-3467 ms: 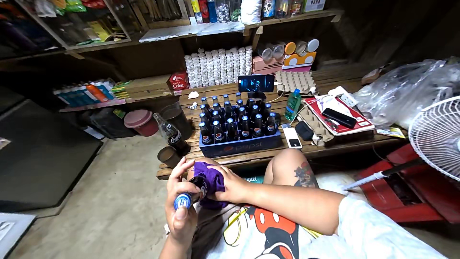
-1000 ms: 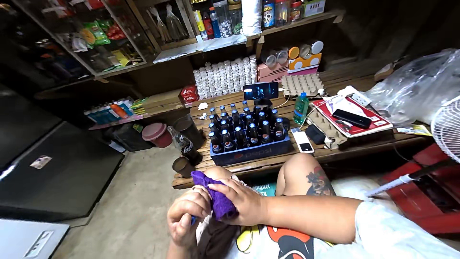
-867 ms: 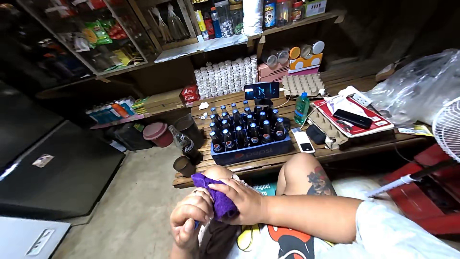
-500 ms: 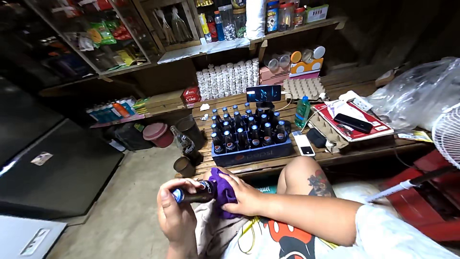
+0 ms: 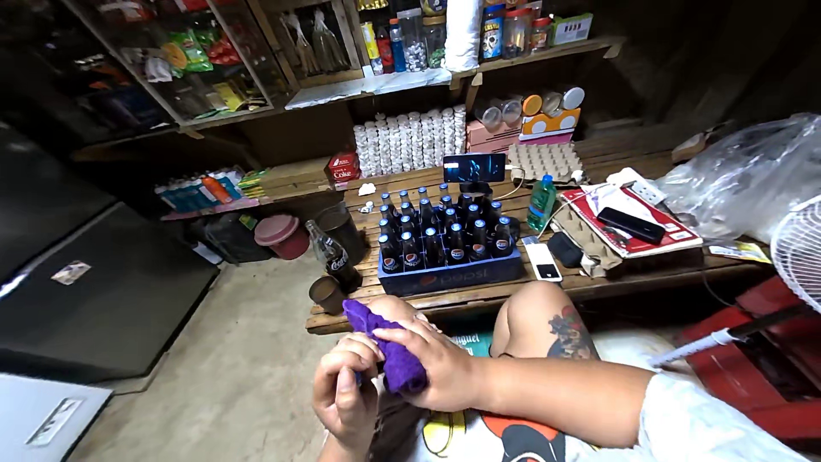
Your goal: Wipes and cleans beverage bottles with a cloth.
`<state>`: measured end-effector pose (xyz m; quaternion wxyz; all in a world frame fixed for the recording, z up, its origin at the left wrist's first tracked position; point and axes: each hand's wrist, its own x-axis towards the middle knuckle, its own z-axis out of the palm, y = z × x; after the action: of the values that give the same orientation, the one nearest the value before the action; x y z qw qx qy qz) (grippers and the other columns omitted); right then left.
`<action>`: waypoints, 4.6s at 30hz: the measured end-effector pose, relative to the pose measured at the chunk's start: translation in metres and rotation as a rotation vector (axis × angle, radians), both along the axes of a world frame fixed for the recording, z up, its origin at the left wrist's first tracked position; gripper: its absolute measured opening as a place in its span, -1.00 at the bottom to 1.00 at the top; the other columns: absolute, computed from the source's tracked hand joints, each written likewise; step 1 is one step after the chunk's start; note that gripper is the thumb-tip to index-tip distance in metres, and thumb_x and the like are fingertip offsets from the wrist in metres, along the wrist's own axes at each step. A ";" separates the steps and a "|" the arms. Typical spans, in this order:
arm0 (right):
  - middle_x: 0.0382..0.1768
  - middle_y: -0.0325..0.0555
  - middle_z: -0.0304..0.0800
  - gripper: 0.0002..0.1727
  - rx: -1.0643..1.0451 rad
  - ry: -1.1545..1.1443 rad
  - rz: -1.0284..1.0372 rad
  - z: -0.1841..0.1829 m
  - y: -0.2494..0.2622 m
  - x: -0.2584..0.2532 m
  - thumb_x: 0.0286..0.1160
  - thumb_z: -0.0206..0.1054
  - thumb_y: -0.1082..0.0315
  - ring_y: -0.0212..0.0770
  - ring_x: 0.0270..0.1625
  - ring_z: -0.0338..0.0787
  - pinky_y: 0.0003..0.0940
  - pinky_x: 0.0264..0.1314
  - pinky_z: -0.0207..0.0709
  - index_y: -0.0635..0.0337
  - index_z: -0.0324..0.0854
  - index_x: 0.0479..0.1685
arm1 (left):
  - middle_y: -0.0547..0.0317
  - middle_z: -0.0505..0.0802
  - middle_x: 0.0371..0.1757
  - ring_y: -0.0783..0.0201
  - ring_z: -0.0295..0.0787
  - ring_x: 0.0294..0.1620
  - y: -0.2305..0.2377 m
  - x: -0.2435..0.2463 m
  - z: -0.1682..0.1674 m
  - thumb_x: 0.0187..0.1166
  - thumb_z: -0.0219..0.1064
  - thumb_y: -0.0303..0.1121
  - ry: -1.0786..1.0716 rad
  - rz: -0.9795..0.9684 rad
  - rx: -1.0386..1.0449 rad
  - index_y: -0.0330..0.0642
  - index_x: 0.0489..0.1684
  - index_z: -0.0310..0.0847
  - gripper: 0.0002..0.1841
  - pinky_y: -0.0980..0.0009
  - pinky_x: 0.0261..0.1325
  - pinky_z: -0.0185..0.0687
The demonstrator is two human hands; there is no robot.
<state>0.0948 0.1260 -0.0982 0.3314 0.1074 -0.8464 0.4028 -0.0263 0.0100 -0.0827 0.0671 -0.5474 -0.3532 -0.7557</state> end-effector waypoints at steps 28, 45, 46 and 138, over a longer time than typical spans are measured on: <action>0.26 0.11 0.80 -0.27 0.129 -0.314 -0.080 0.007 0.031 -0.009 0.01 0.51 0.62 0.12 0.38 0.72 0.15 0.49 0.52 0.10 0.68 0.42 | 0.52 0.79 -0.32 0.49 0.75 -0.27 0.000 0.003 -0.010 0.83 0.03 -0.01 0.014 0.038 0.052 0.20 -0.04 0.68 -0.71 0.53 -0.05 0.70; 0.43 0.03 0.68 -0.21 0.266 -0.711 -0.187 -0.010 0.043 -0.023 0.20 0.41 0.56 0.07 0.55 0.57 0.18 0.61 0.34 -0.10 0.53 0.61 | 0.52 0.74 -0.37 0.52 0.71 -0.32 -0.002 -0.001 -0.011 0.83 0.01 0.01 -0.022 0.039 0.058 0.20 -0.07 0.66 -0.70 0.55 -0.15 0.68; 0.44 0.02 0.67 -0.20 0.265 -0.728 -0.197 -0.011 0.043 -0.023 0.21 0.41 0.56 0.06 0.56 0.57 0.17 0.62 0.34 -0.11 0.51 0.63 | 0.51 0.75 -0.36 0.52 0.71 -0.32 -0.002 0.000 -0.011 0.83 0.02 0.00 -0.023 0.035 0.059 0.20 -0.07 0.66 -0.70 0.56 -0.16 0.67; 0.58 0.29 0.48 -0.03 -0.015 -0.223 -0.037 -0.001 0.024 -0.006 0.01 0.61 0.54 0.06 0.64 0.51 -0.05 0.69 0.40 0.31 0.34 0.68 | 0.35 0.73 -0.48 0.47 0.70 -0.38 0.002 -0.024 0.022 0.79 0.04 0.12 0.181 -0.359 -0.072 -0.05 -0.36 0.64 -0.51 0.49 -0.15 0.66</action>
<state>0.0887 0.1496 -0.0989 0.2433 0.0435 -0.8768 0.4124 -0.0502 0.0115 -0.0607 -0.0567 -0.6692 -0.2694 -0.6902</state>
